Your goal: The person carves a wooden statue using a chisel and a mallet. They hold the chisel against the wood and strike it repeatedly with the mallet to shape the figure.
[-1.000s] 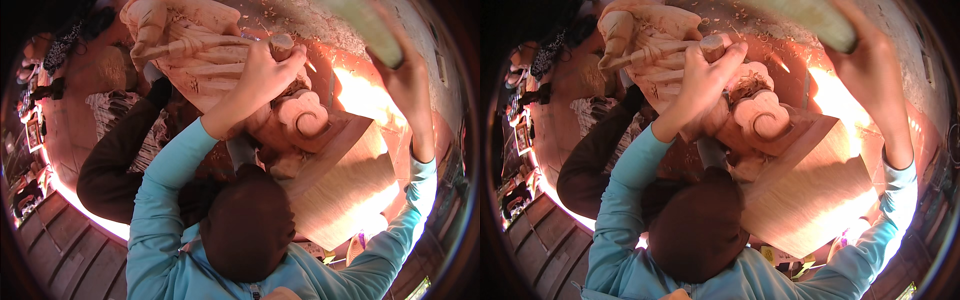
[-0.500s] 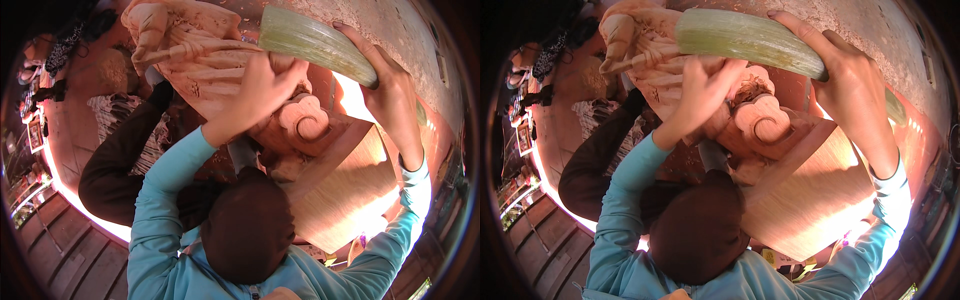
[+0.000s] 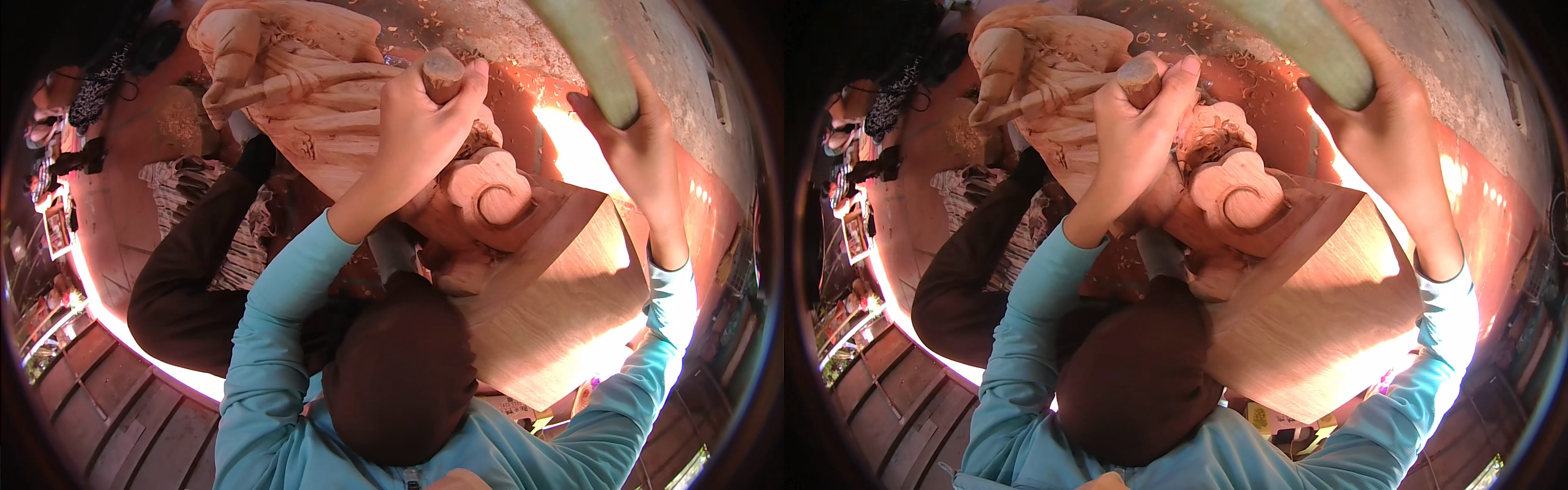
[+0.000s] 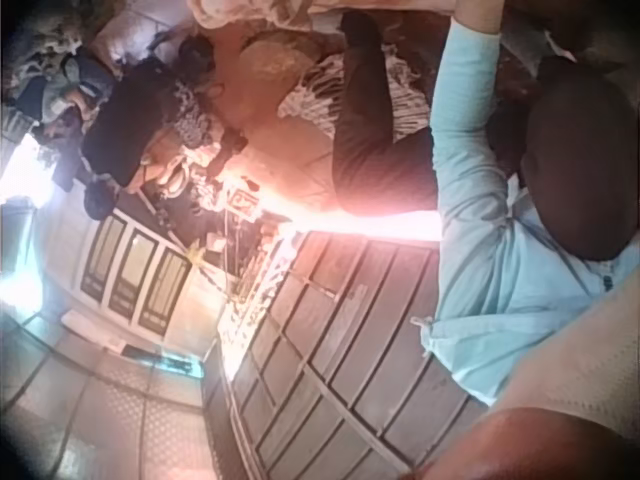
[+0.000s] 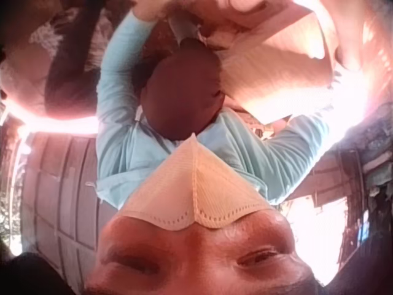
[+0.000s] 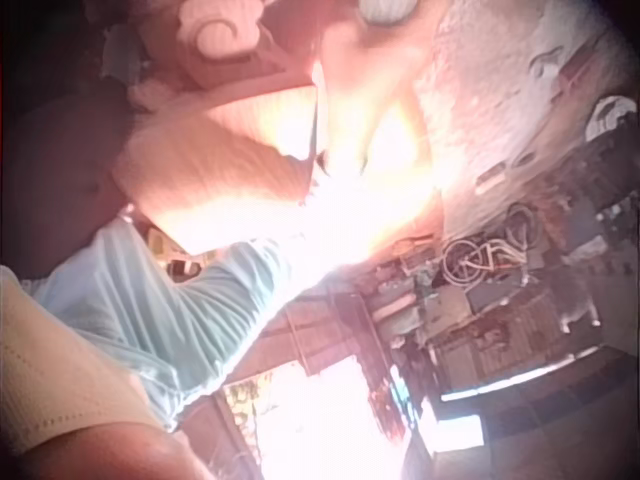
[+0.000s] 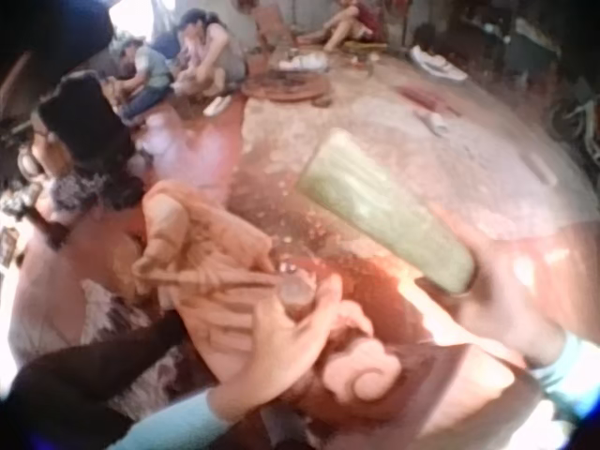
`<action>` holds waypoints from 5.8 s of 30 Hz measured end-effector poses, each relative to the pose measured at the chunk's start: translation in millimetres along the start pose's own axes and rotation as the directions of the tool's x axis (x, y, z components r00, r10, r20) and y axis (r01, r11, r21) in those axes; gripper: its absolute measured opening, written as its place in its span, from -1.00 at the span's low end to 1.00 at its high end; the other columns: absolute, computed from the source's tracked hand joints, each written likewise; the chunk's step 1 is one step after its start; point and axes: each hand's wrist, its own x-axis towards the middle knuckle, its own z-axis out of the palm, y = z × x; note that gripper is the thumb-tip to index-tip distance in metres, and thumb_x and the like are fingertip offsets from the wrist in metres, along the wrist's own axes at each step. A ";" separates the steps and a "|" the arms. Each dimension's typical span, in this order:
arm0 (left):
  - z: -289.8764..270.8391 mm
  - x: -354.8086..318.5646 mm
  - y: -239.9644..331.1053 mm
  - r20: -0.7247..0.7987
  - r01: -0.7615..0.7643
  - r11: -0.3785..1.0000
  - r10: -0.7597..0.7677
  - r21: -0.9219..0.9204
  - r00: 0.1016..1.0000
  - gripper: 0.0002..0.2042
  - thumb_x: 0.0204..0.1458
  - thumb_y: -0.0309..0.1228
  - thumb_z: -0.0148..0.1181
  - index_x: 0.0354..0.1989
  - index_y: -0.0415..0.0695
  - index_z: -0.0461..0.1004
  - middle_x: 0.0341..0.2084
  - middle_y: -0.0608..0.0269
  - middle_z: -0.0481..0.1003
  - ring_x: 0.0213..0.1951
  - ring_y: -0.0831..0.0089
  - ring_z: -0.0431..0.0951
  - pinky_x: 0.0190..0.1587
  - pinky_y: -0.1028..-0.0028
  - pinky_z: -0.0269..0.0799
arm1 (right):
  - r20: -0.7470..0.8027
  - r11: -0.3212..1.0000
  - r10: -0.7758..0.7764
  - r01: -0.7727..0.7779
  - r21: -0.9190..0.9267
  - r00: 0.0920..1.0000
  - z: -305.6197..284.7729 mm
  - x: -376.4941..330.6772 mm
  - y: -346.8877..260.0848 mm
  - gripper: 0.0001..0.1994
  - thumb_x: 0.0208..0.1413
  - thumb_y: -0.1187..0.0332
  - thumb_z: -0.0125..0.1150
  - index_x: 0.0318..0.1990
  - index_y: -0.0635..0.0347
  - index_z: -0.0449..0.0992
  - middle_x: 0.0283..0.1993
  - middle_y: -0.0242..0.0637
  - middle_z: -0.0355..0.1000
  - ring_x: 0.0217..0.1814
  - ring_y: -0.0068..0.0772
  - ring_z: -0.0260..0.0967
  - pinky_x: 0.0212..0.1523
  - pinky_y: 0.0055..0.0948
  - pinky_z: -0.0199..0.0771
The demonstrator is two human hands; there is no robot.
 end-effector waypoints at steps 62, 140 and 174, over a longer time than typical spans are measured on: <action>16.8 -23.6 -8.0 -0.040 -0.376 0.906 0.391 0.195 0.920 -0.79 -0.03 -0.52 0.19 -0.60 -0.17 0.28 -0.78 0.29 0.29 -0.73 0.56 0.23 -0.64 0.54 0.23 | -0.201 0.966 -0.235 0.251 0.059 0.951 3.6 -28.3 -6.7 -0.44 -0.21 0.69 0.15 0.03 0.00 0.38 -0.19 -0.25 0.43 -0.15 -0.36 0.38 -0.15 -0.46 0.40; 21.8 -52.5 -13.7 0.118 -0.595 0.734 0.593 0.328 0.796 -0.80 -0.28 -0.56 0.18 -0.42 -0.19 0.34 -0.58 0.11 0.37 -0.56 0.18 0.43 -0.54 0.33 0.31 | 0.031 0.842 -0.482 0.473 -0.258 0.875 8.3 -44.7 6.8 -0.27 -0.36 0.72 0.13 0.16 0.16 0.25 -0.38 -0.15 0.26 -0.35 -0.15 0.23 -0.28 -0.27 0.26; 17.5 -51.3 1.6 0.124 -0.473 0.857 0.457 0.204 0.881 -0.78 -0.23 -0.40 0.29 -0.49 -0.18 0.36 -0.60 0.13 0.39 -0.55 0.23 0.46 -0.52 0.36 0.33 | -0.134 0.814 -0.580 0.575 -0.077 0.803 14.7 -41.8 19.8 -0.30 -0.33 0.68 0.12 0.15 0.12 0.27 -0.37 -0.17 0.30 -0.41 -0.18 0.22 -0.35 -0.23 0.21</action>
